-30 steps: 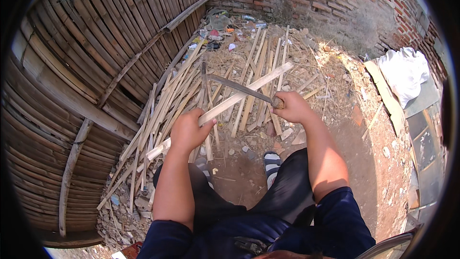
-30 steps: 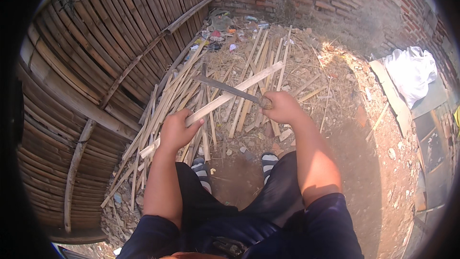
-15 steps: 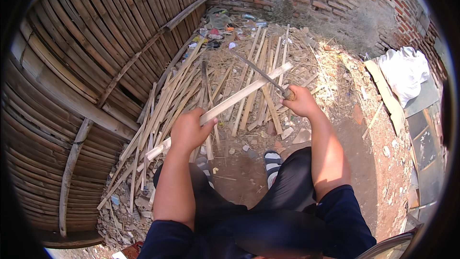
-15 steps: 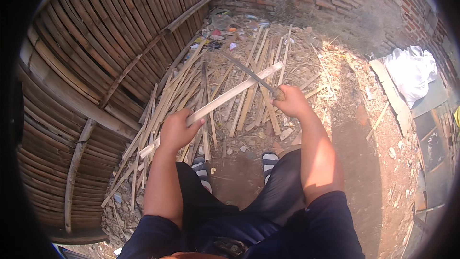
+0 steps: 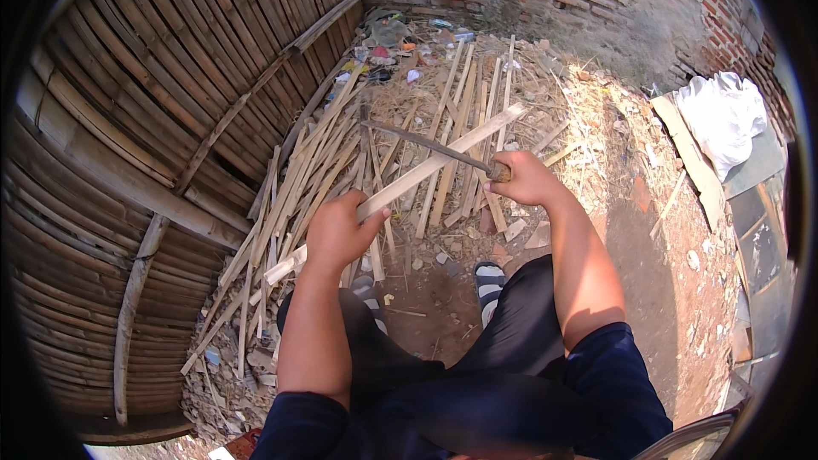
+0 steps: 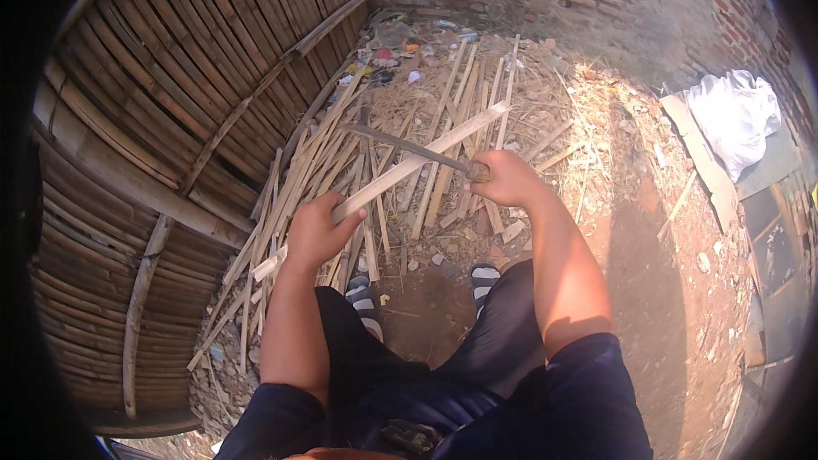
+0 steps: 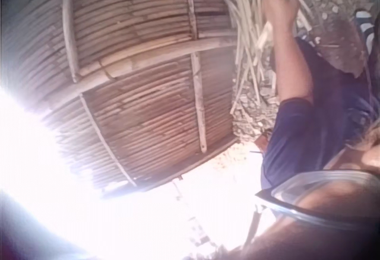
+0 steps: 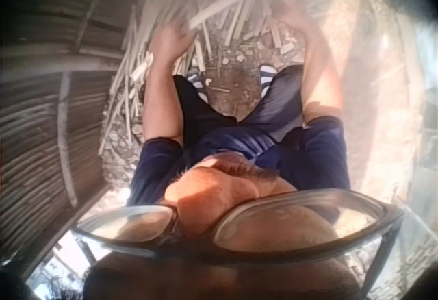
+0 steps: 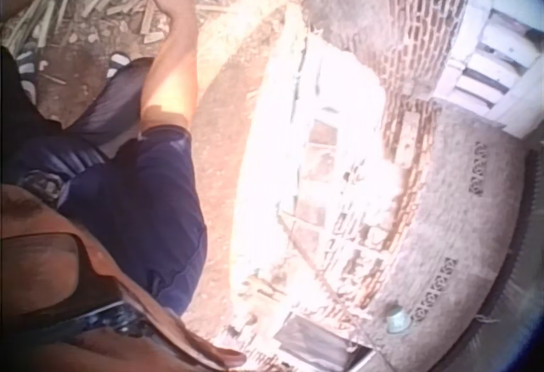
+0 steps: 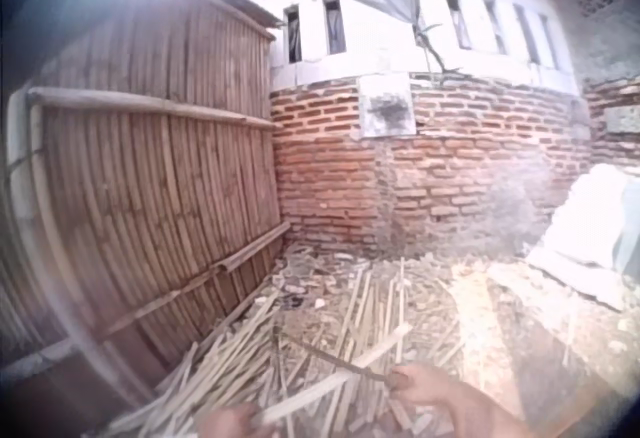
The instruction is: The person shaves a thin strip of wood using a curved blade, working over a pile of similar wood pieces.
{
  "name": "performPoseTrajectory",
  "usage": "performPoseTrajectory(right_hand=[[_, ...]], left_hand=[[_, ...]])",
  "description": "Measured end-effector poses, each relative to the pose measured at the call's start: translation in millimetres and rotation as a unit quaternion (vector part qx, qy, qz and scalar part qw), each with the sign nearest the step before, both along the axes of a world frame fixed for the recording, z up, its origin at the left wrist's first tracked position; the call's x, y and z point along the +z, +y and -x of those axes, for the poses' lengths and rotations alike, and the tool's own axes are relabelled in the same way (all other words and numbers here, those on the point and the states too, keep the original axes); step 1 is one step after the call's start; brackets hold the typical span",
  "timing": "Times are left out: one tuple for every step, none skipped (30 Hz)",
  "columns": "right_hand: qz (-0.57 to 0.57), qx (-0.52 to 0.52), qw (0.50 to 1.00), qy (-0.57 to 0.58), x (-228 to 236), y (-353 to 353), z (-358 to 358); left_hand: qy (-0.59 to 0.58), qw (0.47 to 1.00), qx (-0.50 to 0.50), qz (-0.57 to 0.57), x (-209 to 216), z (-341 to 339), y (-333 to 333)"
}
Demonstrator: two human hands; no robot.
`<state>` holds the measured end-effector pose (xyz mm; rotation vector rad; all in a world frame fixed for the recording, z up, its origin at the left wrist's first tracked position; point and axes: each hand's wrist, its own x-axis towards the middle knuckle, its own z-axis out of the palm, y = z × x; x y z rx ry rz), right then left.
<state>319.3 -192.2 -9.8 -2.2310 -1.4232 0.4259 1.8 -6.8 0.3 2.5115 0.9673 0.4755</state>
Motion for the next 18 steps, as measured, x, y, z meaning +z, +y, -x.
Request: performPoseTrajectory(right_hand=[[-0.007,-0.031,0.999,0.000,-2,-4,-7],[-0.005,-0.064,0.998,0.013,-3,-8,-13],[-0.005,-0.096,0.995,0.026,-2,-10,-15],[-0.004,-0.128,0.991,0.040,-2,-11,-16],[0.005,-0.133,0.990,0.052,-2,-11,-17],[-0.009,-0.116,0.993,0.035,-7,-12,-19],[-0.023,-0.100,0.995,0.018,-14,-13,-20],[-0.036,-0.084,0.996,0.001,-19,-15,-22],[-0.018,-0.058,0.998,-0.008,-14,-12,-15],[-0.001,-0.033,0.999,-0.016,-2,-6,-2],[0.016,-0.007,1.000,-0.024,3,0,8],[0.006,0.014,0.999,-0.031,0,2,11],[-0.005,0.036,0.999,-0.037,-5,3,14],[-0.015,0.057,0.997,-0.044,-9,4,16],[-0.004,0.066,0.997,-0.030,-9,8,19],[-0.007,0.067,0.997,-0.020,-7,9,22],[-0.009,0.069,0.998,-0.010,-4,8,24],[-0.011,0.072,0.997,-0.002,-1,9,25]], left_hand=[[0.006,1.000,0.002,0.003,2,-2,-2],[0.005,1.000,0.002,0.002,1,-3,-1],[0.005,1.000,0.002,-0.001,0,-2,1],[0.006,1.000,0.002,-0.003,-1,-2,2],[0.002,1.000,0.001,-0.008,-3,-1,2],[0.000,1.000,-0.001,-0.014,-5,-1,3],[-0.003,1.000,-0.004,-0.020,-5,-1,2],[-0.002,1.000,-0.005,-0.016,-5,-3,1],[0.002,1.000,-0.003,-0.013,-3,-1,1],[0.007,1.000,0.000,-0.012,-1,0,2],[0.002,1.000,0.001,-0.013,-2,2,3],[-0.004,1.000,-0.004,-0.013,-5,1,3],[-0.010,1.000,-0.008,-0.013,-7,0,3],[-0.013,1.000,-0.013,-0.015,-7,-1,3],[-0.014,1.000,-0.015,-0.017,-8,0,3],[-0.016,1.000,-0.016,-0.018,-8,0,3],[-0.014,1.000,-0.016,-0.017,-8,0,4],[-0.013,1.000,-0.013,-0.015,-7,1,3]])
